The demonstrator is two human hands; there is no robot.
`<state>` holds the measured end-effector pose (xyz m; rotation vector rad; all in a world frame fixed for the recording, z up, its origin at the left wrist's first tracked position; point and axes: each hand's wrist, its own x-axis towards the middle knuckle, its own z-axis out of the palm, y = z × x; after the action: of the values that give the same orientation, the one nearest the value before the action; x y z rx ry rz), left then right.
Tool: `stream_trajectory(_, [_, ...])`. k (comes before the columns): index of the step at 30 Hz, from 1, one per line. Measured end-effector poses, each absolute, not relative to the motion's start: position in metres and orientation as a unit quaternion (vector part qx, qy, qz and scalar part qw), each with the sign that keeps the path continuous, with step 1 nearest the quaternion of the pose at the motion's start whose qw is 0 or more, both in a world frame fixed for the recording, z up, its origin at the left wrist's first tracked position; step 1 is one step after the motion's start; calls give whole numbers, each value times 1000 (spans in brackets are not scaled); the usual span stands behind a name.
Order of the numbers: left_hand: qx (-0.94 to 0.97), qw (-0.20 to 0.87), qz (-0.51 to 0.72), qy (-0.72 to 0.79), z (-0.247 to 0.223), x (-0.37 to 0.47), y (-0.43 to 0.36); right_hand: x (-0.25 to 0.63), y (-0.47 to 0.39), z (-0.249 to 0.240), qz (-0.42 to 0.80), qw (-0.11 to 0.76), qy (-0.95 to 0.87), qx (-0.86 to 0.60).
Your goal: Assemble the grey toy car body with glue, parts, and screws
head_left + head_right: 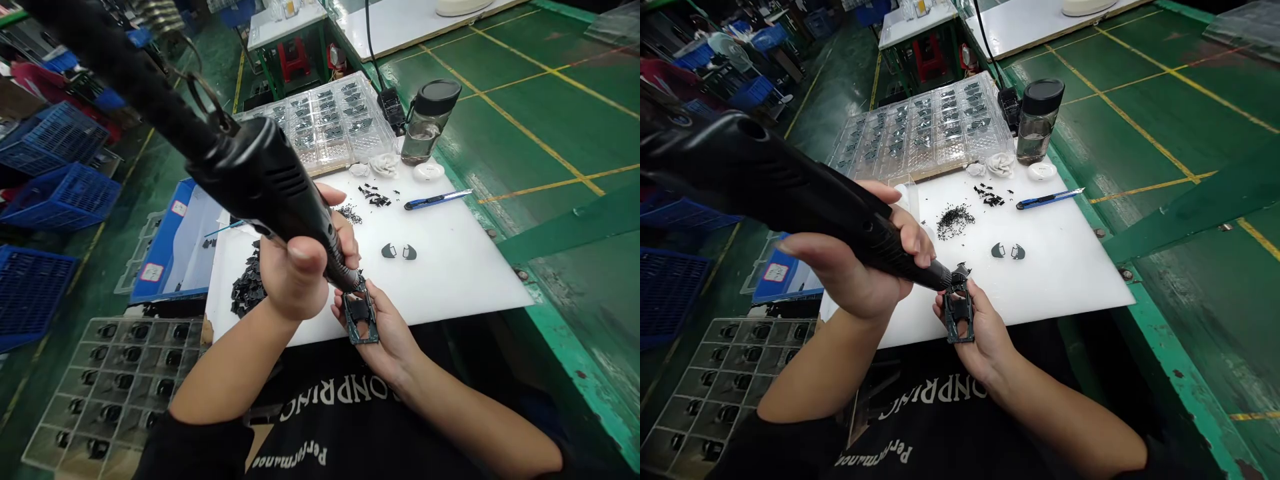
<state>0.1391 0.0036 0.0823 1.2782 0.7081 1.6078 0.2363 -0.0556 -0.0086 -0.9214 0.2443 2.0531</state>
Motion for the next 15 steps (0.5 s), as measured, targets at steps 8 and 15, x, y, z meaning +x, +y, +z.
stream_trajectory(8, [527, 471, 643, 294, 79, 139, 0, 238, -55, -10, 824, 427, 97, -360])
stream_trajectory(15, [538, 463, 643, 287, 78, 141, -1, 237, -56, -11, 827, 430, 100, -347])
